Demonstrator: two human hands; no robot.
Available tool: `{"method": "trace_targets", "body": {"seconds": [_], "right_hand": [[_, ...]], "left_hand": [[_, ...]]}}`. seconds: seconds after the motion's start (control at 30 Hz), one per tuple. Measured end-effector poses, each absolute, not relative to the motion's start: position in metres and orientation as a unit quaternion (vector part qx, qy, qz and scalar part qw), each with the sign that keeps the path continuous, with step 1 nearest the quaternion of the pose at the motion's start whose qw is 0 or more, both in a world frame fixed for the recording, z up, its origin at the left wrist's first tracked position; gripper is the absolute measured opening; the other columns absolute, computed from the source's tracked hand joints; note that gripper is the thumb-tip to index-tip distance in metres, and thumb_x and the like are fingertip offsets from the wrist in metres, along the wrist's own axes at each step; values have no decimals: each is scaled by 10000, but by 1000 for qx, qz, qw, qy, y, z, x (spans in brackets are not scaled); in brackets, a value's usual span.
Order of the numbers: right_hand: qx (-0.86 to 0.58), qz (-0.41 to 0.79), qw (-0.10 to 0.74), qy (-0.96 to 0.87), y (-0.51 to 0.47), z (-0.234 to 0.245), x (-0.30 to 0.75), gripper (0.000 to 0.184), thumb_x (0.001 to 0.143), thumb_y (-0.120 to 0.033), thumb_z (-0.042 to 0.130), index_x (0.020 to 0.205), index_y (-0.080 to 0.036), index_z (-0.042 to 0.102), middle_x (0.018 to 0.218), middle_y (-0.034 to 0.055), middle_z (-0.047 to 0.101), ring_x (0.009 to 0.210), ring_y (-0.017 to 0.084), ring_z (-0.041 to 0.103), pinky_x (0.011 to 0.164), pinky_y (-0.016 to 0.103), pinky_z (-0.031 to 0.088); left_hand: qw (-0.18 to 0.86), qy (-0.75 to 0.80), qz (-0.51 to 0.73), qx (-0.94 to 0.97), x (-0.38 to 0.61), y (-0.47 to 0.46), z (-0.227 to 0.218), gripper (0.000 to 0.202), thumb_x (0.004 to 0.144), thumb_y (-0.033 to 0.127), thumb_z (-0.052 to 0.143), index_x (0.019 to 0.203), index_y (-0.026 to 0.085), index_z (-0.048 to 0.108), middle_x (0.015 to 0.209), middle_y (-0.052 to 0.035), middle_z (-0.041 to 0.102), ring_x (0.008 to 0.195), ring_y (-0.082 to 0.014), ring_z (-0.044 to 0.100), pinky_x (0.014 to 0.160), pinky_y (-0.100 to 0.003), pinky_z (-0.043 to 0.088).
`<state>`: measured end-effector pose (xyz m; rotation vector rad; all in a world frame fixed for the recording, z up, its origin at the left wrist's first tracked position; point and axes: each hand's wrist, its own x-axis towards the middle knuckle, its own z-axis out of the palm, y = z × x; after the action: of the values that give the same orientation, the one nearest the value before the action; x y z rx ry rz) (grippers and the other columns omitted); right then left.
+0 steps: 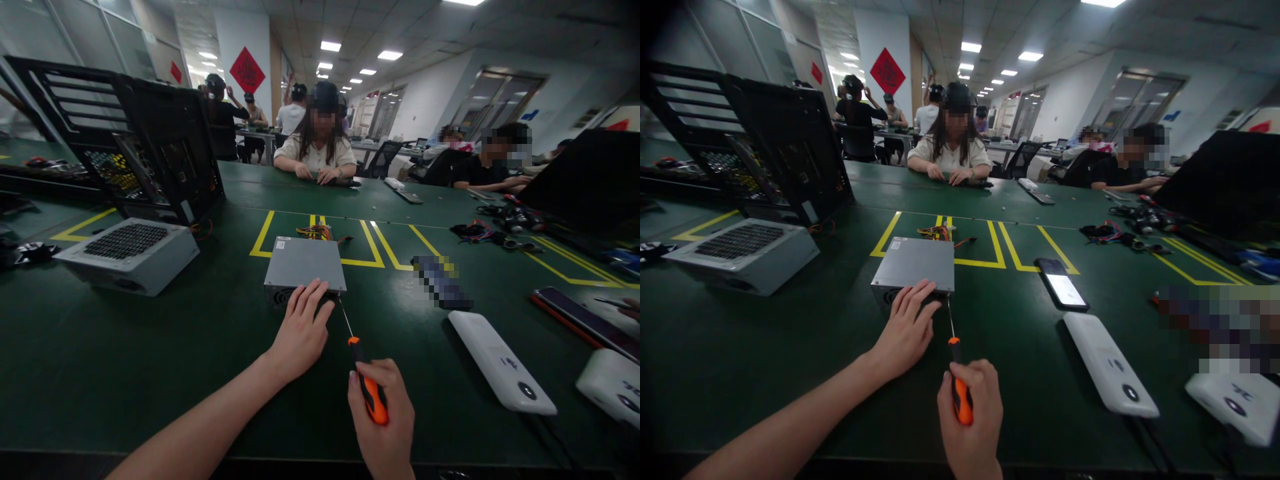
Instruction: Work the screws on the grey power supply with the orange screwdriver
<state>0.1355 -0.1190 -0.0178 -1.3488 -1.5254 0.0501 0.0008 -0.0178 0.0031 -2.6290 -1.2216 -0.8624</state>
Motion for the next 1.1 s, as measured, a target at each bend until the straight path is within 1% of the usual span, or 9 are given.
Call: {"method": "trace_targets", "body": {"seconds": [0.1, 0.2, 0.27, 0.37, 0.5, 0.6, 0.77, 0.97, 1.1], "right_hand": [[-588, 83, 540, -596, -120, -18, 134, 193, 821, -231, 447, 999, -187, 507, 811, 53, 552, 680, 151, 552, 572, 286, 463], [-608, 127, 545, -562, -122, -19, 132, 227, 833, -240, 430, 1048, -181, 473, 781, 42, 565, 606, 129, 547, 529, 258, 464], [-603, 89, 530, -589, -121, -18, 133, 202, 799, -213, 494, 1000, -191, 506, 774, 33, 549, 624, 129, 544, 549, 260, 465], [-578, 31, 509, -637, -119, -16, 135, 171, 760, -169, 540, 929, -201, 546, 783, 30, 518, 687, 143, 537, 593, 280, 461], [-594, 106, 527, -599, -119, -17, 134, 219, 807, -208, 471, 1025, -195, 498, 846, 52, 544, 730, 156, 551, 620, 303, 469], [-607, 166, 552, -547, -121, -20, 133, 250, 825, -233, 444, 1070, -184, 454, 811, 40, 551, 643, 133, 541, 569, 281, 465], [-585, 60, 512, -626, -121, -16, 133, 196, 751, -186, 552, 946, -194, 563, 816, 33, 537, 732, 154, 531, 659, 314, 443], [-594, 156, 550, -566, -121, -14, 129, 251, 828, -226, 431, 1074, -190, 468, 774, 18, 542, 600, 122, 518, 555, 275, 437], [-591, 86, 529, -603, -120, -14, 128, 172, 773, -200, 529, 945, -189, 524, 774, 13, 523, 658, 128, 529, 600, 277, 448]], "left_hand": [[56, -407, -318, -854, -1, -11, 4, 332, 827, 141, 393, 1153, 151, 452, 1255, -85, 450, 1217, -193, 342, 1062, -425, 201], [59, -425, -322, -844, -4, -3, 7, 381, 827, 178, 424, 1207, 163, 419, 1199, -89, 482, 1149, -201, 404, 984, -380, 321], [67, -441, -315, -838, -8, 1, 11, 395, 816, 202, 456, 1210, 194, 430, 1222, -82, 466, 1157, -219, 395, 953, -382, 341], [75, -449, -306, -836, -13, 4, 13, 424, 810, 231, 480, 1229, 237, 416, 1270, -56, 443, 1192, -225, 363, 989, -419, 274], [75, -452, -294, -839, -16, 5, 12, 432, 811, 251, 483, 1237, 252, 410, 1293, -47, 430, 1210, -224, 345, 995, -421, 236], [74, -451, -290, -841, -17, 4, 10, 435, 809, 237, 480, 1238, 250, 412, 1303, -47, 419, 1212, -225, 338, 985, -413, 233], [62, -452, -282, -844, -18, 3, 10, 442, 814, 221, 452, 1252, 237, 398, 1315, -52, 400, 1221, -231, 319, 982, -409, 218], [60, -444, -283, -848, -20, 1, 12, 455, 809, 212, 448, 1260, 229, 388, 1311, -60, 398, 1219, -237, 315, 980, -407, 220], [65, -438, -286, -850, -21, 1, 11, 455, 807, 202, 442, 1259, 225, 389, 1312, -64, 393, 1226, -235, 310, 985, -408, 220]]}}
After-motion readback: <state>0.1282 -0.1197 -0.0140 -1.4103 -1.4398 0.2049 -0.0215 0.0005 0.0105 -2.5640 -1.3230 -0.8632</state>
